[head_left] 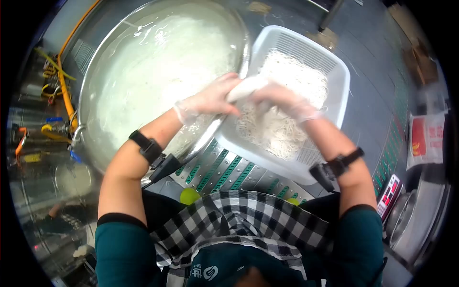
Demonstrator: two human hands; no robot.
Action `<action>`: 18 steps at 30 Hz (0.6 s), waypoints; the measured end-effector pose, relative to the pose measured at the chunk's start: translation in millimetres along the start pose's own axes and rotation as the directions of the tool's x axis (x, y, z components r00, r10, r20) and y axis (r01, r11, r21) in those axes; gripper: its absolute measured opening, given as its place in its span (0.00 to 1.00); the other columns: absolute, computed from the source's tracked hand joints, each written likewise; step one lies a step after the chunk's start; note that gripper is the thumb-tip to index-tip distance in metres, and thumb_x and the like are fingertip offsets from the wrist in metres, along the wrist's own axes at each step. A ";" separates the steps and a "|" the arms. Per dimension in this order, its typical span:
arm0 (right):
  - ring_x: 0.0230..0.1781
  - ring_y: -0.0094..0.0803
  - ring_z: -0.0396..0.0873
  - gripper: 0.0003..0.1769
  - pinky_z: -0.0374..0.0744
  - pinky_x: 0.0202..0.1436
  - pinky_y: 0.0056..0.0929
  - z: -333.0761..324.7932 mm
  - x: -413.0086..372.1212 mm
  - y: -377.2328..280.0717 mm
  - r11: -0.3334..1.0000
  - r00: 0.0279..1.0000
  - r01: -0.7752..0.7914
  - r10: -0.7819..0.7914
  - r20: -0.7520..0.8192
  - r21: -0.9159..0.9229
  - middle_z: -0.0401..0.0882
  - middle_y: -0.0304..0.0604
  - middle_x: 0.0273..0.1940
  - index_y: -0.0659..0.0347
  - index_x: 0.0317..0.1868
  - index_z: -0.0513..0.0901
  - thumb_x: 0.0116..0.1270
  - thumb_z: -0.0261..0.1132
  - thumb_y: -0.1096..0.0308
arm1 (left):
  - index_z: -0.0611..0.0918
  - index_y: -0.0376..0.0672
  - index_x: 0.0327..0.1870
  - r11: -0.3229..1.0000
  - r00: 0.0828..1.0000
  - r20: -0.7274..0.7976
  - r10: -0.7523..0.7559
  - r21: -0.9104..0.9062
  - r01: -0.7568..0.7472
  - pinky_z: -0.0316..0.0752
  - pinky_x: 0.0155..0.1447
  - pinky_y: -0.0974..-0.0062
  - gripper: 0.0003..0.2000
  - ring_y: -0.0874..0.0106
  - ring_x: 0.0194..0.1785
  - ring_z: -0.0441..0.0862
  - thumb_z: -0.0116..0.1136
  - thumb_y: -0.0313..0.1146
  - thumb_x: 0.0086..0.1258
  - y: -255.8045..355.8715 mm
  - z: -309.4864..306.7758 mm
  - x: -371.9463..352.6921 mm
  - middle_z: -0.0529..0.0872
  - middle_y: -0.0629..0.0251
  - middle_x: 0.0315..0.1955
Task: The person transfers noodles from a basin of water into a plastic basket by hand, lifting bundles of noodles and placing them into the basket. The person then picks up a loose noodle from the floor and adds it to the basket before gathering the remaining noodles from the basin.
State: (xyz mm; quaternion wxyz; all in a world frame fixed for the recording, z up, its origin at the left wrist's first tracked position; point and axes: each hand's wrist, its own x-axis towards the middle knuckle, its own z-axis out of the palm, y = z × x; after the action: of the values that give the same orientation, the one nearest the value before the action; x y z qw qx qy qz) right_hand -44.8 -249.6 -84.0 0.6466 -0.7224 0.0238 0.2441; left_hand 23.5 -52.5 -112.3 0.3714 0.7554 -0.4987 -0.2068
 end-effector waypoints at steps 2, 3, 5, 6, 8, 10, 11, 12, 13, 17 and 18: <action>0.30 0.24 0.74 0.13 0.72 0.40 0.23 -34.4 -20.0 -35.6 0.982 0.964 0.176 -0.187 -0.189 -0.075 0.76 0.38 0.28 0.61 0.34 0.79 0.49 0.63 0.63 | 0.76 0.45 0.47 0.906 0.937 -0.122 -0.327 -0.322 0.274 0.71 0.50 0.71 0.18 0.65 0.45 0.76 0.59 0.34 0.53 8.2 -0.3 1.4 0.79 0.59 0.41; 0.29 0.25 0.73 0.11 0.72 0.41 0.25 -38.5 -37.8 -60.7 0.955 0.886 0.296 -0.266 -0.379 0.022 0.75 0.39 0.27 0.61 0.31 0.79 0.48 0.63 0.65 | 0.77 0.46 0.44 0.854 0.873 -0.162 -0.460 -0.349 0.385 0.73 0.46 0.72 0.14 0.66 0.41 0.79 0.57 0.32 0.55 4.2 -3.1 3.3 0.81 0.61 0.37; 0.30 0.27 0.73 0.14 0.73 0.43 0.28 -51.7 -76.8 -102.1 0.826 0.707 0.554 -0.398 -0.585 0.108 0.74 0.37 0.28 0.64 0.35 0.78 0.48 0.65 0.67 | 0.78 0.46 0.43 0.879 0.856 -0.219 -0.468 -0.217 0.425 0.73 0.46 0.72 0.13 0.65 0.40 0.79 0.57 0.32 0.55 -15.8 -11.2 -3.9 0.82 0.61 0.36; 0.31 0.27 0.74 0.16 0.73 0.45 0.28 -82.5 -89.1 -111.1 0.818 0.730 0.559 -0.408 -0.547 0.135 0.75 0.38 0.30 0.65 0.38 0.78 0.48 0.66 0.66 | 0.78 0.46 0.42 0.890 0.848 -0.278 -0.452 -0.075 0.450 0.72 0.46 0.73 0.12 0.65 0.39 0.79 0.57 0.32 0.55 -29.3 -16.8 -9.1 0.83 0.62 0.34; 0.36 0.27 0.74 0.20 0.73 0.49 0.28 -129.8 -116.7 -110.0 0.682 0.537 0.667 -0.720 -0.440 -0.300 0.76 0.41 0.36 0.66 0.43 0.76 0.51 0.66 0.65 | 0.78 0.46 0.43 0.890 0.852 -0.286 -0.438 -0.008 0.455 0.72 0.47 0.73 0.12 0.64 0.40 0.79 0.57 0.33 0.56 -63.8 -29.2 -24.5 0.82 0.61 0.36; 0.39 0.27 0.74 0.20 0.72 0.51 0.29 -142.8 -129.9 -103.5 0.380 0.323 0.629 -0.921 -0.216 -0.678 0.76 0.42 0.39 0.66 0.45 0.75 0.53 0.66 0.65 | 0.78 0.46 0.44 0.885 0.856 -0.289 -0.429 0.053 0.462 0.72 0.48 0.73 0.13 0.63 0.42 0.79 0.56 0.33 0.57 -89.4 -33.0 -50.8 0.82 0.60 0.39; 0.41 0.26 0.74 0.18 0.71 0.51 0.28 -143.8 -134.9 -106.6 0.363 0.321 0.601 -0.925 -0.201 -0.712 0.75 0.42 0.41 0.66 0.45 0.75 0.55 0.64 0.67 | 0.78 0.45 0.45 0.859 0.837 -0.331 -0.435 0.124 0.496 0.72 0.48 0.72 0.14 0.64 0.42 0.79 0.57 0.35 0.57 -100.1 -35.3 -62.8 0.82 0.60 0.39; 0.44 0.25 0.73 0.17 0.71 0.52 0.27 -145.9 -139.9 -106.7 0.346 0.318 0.568 -0.929 -0.188 -0.747 0.75 0.42 0.43 0.65 0.46 0.75 0.56 0.62 0.68 | 0.77 0.43 0.45 0.828 0.820 -0.372 -0.434 0.193 0.526 0.72 0.49 0.72 0.15 0.65 0.43 0.79 0.57 0.36 0.58 -109.0 -39.2 -73.0 0.82 0.60 0.39; 0.44 0.25 0.73 0.17 0.71 0.52 0.27 -156.5 -137.3 -103.9 0.344 0.313 0.564 -0.930 -0.191 -0.750 0.75 0.42 0.43 0.65 0.46 0.75 0.56 0.62 0.68 | 0.77 0.42 0.46 0.826 0.763 -0.452 -0.462 0.093 0.556 0.72 0.48 0.73 0.15 0.67 0.43 0.79 0.57 0.36 0.59 -126.0 -56.5 -75.7 0.82 0.62 0.39; 0.42 0.26 0.73 0.14 0.69 0.49 0.24 -197.6 -116.9 -90.0 0.887 0.592 0.452 -0.377 -0.712 -0.094 0.75 0.38 0.40 0.64 0.45 0.76 0.58 0.60 0.71 | 0.79 0.42 0.44 0.916 0.769 -0.507 -0.389 -0.123 0.382 0.72 0.47 0.77 0.13 0.76 0.42 0.77 0.54 0.37 0.63 -20.6 -138.6 -49.3 0.81 0.68 0.38; 0.41 0.25 0.73 0.13 0.69 0.48 0.23 -224.5 -114.4 -83.5 0.913 0.646 0.398 -0.349 -0.678 -0.090 0.75 0.38 0.39 0.64 0.44 0.76 0.58 0.59 0.70 | 0.79 0.43 0.43 0.932 0.783 -0.511 -0.354 -0.120 0.343 0.71 0.47 0.79 0.12 0.78 0.42 0.76 0.51 0.38 0.64 27.9 -158.5 -43.7 0.80 0.69 0.38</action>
State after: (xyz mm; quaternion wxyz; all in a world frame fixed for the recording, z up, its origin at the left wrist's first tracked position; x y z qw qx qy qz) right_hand -43.9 -480.5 46.9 0.6520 -0.7277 0.1179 -0.1774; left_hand 96.8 37.0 7.8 0.4563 0.8578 -0.2281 -0.0628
